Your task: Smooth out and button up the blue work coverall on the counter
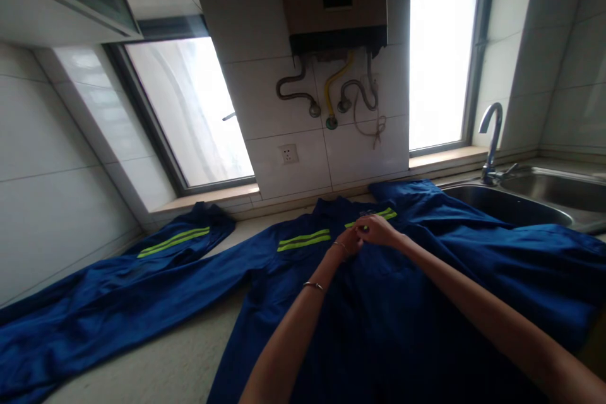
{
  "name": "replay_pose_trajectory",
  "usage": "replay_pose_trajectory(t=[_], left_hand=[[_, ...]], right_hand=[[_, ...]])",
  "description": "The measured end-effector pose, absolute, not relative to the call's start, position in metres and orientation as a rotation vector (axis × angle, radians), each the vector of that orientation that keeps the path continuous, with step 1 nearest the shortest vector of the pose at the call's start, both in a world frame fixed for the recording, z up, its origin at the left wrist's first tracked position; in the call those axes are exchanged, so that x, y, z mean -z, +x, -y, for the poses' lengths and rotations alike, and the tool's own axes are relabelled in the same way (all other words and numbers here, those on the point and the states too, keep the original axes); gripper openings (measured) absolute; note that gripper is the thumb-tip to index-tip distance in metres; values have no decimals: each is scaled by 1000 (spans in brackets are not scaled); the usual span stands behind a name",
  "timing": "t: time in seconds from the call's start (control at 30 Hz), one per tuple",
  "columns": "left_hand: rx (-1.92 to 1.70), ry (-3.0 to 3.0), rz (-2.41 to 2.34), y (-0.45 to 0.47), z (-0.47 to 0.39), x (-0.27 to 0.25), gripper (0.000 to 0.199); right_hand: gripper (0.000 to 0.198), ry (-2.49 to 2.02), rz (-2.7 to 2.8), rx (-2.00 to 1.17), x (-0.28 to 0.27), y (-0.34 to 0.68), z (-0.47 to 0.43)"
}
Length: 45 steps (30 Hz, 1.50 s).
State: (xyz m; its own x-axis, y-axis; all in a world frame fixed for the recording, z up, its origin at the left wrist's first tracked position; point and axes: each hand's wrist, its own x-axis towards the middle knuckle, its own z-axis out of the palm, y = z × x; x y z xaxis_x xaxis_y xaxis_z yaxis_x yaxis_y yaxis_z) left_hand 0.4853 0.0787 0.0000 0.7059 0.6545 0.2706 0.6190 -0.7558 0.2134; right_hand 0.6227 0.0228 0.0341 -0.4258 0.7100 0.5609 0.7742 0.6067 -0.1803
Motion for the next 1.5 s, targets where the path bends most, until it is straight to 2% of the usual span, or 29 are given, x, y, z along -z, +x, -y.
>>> replay_pose_trajectory(t=[0.1, 0.2, 0.27, 0.4, 0.6, 0.8, 1.0, 1.5], left_hand=[[-503, 2848, -1021, 503, -67, 11, 19], [-541, 2946, -752, 513, -57, 19, 23], [-558, 2979, -649, 516, -53, 22, 33], [-525, 2972, -720, 517, -53, 27, 42], [-548, 2827, -947, 521, -62, 28, 28], [-581, 2802, -1056, 532, -75, 29, 27], [-481, 2903, -1212, 541, -81, 32, 35], [-571, 2935, -1240, 543, -69, 16, 20]], right_hand=[[26, -1351, 2212, 7, -23, 677, -45], [36, -1403, 2288, -191, -2, 709, -57], [40, -1399, 2319, -240, 8, 717, -62], [30, -1391, 2259, -177, 16, 719, -70], [23, -1435, 2042, -197, 20, 729, -80], [21, -1430, 2099, -200, 19, 733, -78], [22, -1446, 2041, -230, 23, 732, -79], [19, -1384, 1967, -353, 16, 723, -74]])
